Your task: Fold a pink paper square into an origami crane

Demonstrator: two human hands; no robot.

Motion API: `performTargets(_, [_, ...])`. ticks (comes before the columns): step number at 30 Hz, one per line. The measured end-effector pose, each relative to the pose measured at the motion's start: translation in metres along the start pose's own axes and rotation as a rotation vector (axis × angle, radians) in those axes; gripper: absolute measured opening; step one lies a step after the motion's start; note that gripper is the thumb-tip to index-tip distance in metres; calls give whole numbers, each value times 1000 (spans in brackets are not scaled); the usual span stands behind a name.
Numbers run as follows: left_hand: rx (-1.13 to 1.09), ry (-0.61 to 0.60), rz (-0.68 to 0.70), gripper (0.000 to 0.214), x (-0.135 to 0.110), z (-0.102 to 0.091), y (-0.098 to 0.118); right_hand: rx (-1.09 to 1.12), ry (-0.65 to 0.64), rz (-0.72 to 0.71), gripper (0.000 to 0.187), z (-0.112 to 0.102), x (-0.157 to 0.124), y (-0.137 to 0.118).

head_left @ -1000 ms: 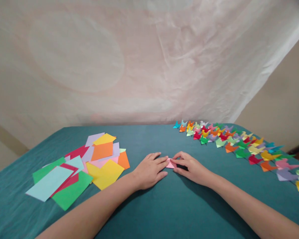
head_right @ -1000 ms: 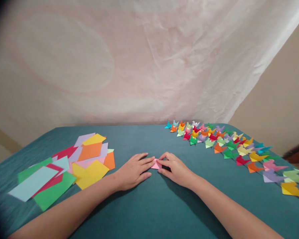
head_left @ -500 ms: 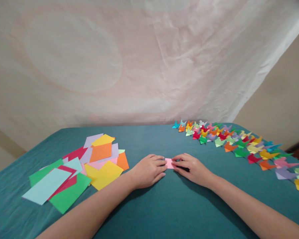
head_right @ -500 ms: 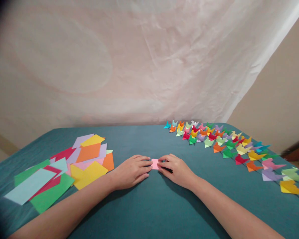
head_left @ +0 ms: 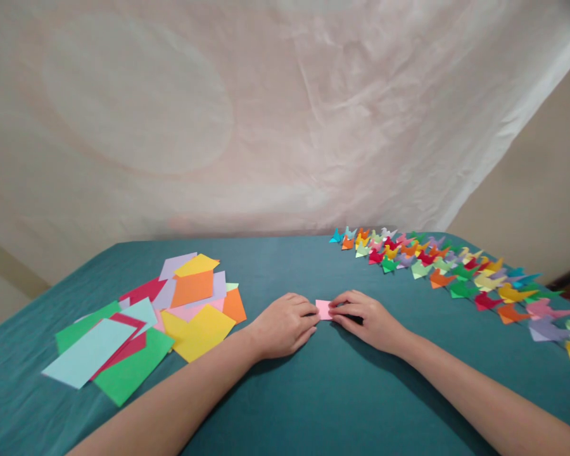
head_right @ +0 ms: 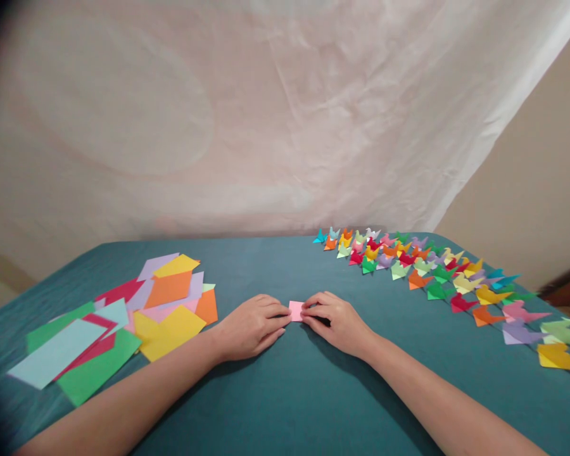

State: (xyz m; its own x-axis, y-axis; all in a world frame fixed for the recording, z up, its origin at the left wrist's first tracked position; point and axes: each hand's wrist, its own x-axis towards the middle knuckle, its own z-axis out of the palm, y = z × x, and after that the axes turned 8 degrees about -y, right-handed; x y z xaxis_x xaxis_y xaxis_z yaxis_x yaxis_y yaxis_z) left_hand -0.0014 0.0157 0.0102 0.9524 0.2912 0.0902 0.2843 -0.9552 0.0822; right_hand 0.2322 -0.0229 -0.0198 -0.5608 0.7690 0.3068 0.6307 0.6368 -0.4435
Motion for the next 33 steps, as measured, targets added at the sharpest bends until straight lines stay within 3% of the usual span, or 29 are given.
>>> performTargets(12, [-128,28,-2,27,-1,1,-5,48,-25,87,18,3,9,1])
performTargets(18, [-64,12,-36,28,0,2,1,58,-17,180,15,7,11,4])
performTargets(33, [147,-59,-155,37,3,7,27,40,-13,217,15,10,13,6])
